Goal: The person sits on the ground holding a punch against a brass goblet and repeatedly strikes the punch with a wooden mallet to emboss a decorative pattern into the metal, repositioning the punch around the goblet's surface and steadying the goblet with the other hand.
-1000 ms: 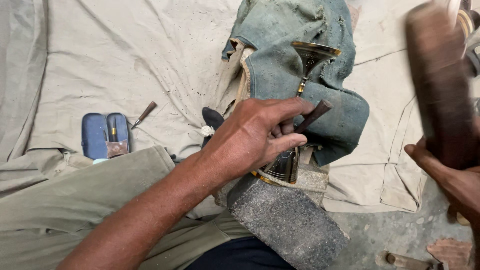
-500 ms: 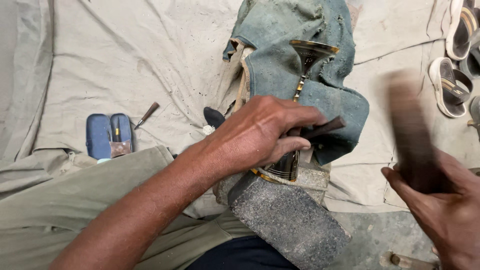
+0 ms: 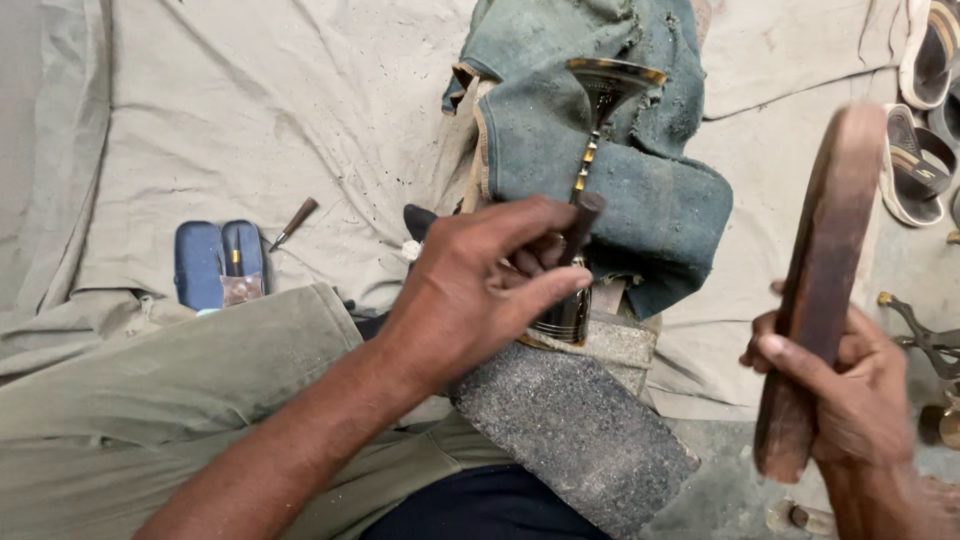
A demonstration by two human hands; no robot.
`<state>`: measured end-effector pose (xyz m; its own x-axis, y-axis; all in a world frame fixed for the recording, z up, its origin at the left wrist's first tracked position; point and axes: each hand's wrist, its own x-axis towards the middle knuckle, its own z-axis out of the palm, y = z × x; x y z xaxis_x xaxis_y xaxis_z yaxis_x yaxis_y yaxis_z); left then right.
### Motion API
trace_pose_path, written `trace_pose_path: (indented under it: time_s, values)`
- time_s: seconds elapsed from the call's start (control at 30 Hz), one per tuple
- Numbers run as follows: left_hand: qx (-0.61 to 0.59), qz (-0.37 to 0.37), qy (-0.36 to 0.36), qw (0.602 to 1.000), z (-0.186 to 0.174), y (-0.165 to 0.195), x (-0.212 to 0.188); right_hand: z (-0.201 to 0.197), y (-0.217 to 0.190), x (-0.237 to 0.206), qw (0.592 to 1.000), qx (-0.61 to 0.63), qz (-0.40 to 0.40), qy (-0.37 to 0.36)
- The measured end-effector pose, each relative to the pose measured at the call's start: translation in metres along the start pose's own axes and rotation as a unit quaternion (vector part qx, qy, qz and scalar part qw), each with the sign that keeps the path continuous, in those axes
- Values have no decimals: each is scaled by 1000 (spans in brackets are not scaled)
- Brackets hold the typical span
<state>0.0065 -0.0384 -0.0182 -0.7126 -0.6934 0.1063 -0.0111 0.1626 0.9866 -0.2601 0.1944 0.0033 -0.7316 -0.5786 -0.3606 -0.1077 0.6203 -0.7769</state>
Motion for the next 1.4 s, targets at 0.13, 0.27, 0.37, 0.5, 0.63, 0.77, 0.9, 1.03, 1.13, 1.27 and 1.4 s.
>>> trace_pose_path:
  time_s: [0.13, 0.27, 0.37, 0.5, 0.63, 0.77, 0.9, 1.03, 1.13, 1.27, 1.4]
  values:
    - [34, 26, -15, 999, 10, 7, 5, -7, -18, 7, 980, 125, -136, -70]
    - [76, 13, -27, 997, 14, 9, 14, -7, -33, 23, 988, 59, -96, -108]
    - [106, 7, -26, 994, 18, 10, 14, -5, -42, 37, 979, -64, -181, -69]
    - [149, 38, -20, 988, 22, 10, 13, -5, -61, 47, 954, -254, -147, -65]
    - [127, 39, -36, 990, 21, 8, 16, 6, -79, 48, 944, -273, -168, -79]
    - [154, 55, -33, 986, 22, 8, 15, 14, -84, 51, 965, -213, -141, -56]
    - [191, 26, -104, 976, 27, 12, 20, 6, -73, 51, 943, -223, -195, -151]
    - [209, 59, -155, 964, 26, 13, 33, 1, -42, 33, 958, -203, -175, -100]
    - [228, 110, -210, 944, 22, 14, 43, 5, -14, 11, 958, -195, -206, -49]
    - [206, 118, -270, 933, 20, 16, 53, 15, 13, -17, 973, -189, -136, 13]
    - [229, 133, -323, 908, 23, 17, 62, 33, 35, -33, 977, -83, -185, 69]
